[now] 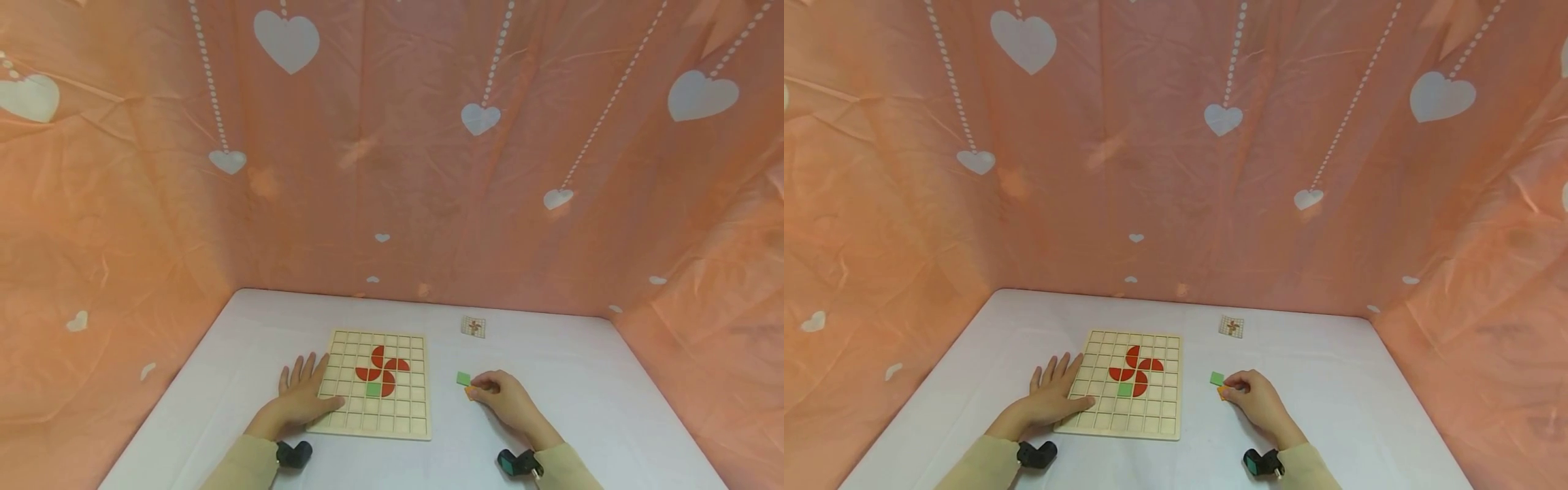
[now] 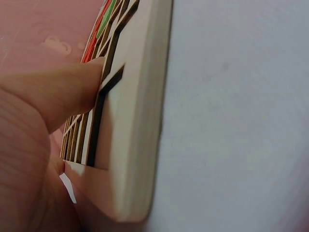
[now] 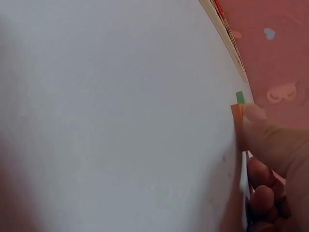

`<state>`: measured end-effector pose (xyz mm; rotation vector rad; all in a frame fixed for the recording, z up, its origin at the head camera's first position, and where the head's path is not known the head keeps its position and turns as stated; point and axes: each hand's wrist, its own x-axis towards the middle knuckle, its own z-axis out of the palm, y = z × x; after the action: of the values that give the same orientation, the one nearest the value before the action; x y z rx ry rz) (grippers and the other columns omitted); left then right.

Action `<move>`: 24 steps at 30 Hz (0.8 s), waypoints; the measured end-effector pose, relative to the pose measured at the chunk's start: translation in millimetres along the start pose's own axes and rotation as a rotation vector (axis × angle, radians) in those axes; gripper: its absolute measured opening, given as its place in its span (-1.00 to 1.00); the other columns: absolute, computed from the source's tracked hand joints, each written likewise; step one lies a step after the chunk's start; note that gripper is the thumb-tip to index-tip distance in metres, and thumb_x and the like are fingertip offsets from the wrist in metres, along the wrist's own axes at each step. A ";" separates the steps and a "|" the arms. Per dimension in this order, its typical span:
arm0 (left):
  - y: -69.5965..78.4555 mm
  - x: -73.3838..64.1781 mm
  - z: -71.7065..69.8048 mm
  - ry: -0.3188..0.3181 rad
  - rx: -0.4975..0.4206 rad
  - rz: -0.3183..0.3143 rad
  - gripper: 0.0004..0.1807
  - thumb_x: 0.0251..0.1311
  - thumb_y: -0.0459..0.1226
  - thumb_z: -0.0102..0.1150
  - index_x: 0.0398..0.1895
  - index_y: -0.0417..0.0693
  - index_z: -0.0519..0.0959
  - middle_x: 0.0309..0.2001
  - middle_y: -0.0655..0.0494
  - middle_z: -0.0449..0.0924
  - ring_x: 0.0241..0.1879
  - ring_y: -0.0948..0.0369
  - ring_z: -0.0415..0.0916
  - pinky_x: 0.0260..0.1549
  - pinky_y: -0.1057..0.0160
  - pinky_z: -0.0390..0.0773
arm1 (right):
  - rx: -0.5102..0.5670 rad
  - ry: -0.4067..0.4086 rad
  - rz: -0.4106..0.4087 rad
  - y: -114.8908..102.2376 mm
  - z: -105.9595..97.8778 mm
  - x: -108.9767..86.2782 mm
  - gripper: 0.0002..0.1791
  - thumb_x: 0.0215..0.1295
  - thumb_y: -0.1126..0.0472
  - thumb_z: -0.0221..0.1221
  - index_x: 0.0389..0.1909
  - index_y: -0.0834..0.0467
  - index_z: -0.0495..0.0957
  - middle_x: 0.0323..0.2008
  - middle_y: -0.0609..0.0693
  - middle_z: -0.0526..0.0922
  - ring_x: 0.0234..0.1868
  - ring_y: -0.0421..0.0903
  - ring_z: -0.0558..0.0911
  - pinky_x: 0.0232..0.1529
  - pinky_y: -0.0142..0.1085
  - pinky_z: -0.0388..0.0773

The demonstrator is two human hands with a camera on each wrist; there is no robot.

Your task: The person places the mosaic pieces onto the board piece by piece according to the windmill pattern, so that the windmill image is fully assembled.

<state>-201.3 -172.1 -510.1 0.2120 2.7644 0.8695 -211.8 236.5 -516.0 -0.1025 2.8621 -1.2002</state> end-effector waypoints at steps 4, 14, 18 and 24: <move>-0.6 0.2 0.1 -0.004 0.002 0.006 0.11 0.13 0.16 0.22 0.52 -0.24 -0.10 0.49 -0.34 -0.35 0.44 -0.26 -0.55 0.25 -0.26 -0.60 | -0.007 0.004 0.008 -1.4 0.6 -0.6 -0.83 0.14 0.12 0.37 -0.27 0.05 0.65 -0.36 -0.13 0.55 -0.33 -0.15 0.42 -0.29 -0.27 0.36; -0.7 -1.1 -1.0 -0.004 -0.006 0.013 0.11 0.13 0.17 0.22 0.52 -0.24 -0.11 0.49 -0.34 -0.36 0.44 -0.27 -0.55 0.25 -0.25 -0.60 | 0.018 -0.029 0.018 -5.7 0.9 -4.1 -0.76 0.11 0.04 0.38 -0.38 0.08 0.56 -0.47 -0.11 0.48 -0.44 -0.15 0.40 -0.43 -0.33 0.32; -0.6 -1.2 -1.1 -0.002 -0.008 0.015 0.11 0.13 0.16 0.23 0.52 -0.24 -0.10 0.49 -0.35 -0.35 0.44 -0.27 -0.54 0.25 -0.25 -0.60 | 0.010 -0.047 0.015 -8.3 -0.2 -5.1 -0.76 0.12 0.04 0.37 -0.40 0.05 0.52 -0.52 -0.10 0.47 -0.45 -0.15 0.40 -0.44 -0.33 0.32; -0.4 -0.3 -1.1 -0.002 -0.004 0.012 0.11 0.13 0.16 0.22 0.52 -0.24 -0.11 0.49 -0.34 -0.35 0.44 -0.27 -0.55 0.25 -0.26 -0.60 | 0.009 -0.047 0.007 -16.3 -1.9 -6.2 -0.82 0.18 0.09 0.33 -0.41 0.04 0.52 -0.52 -0.10 0.45 -0.42 -0.13 0.41 -0.40 -0.29 0.34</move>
<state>-201.3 -173.1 -509.3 0.2296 2.7620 0.8766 -205.0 226.9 -502.9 -0.1186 2.8142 -1.1933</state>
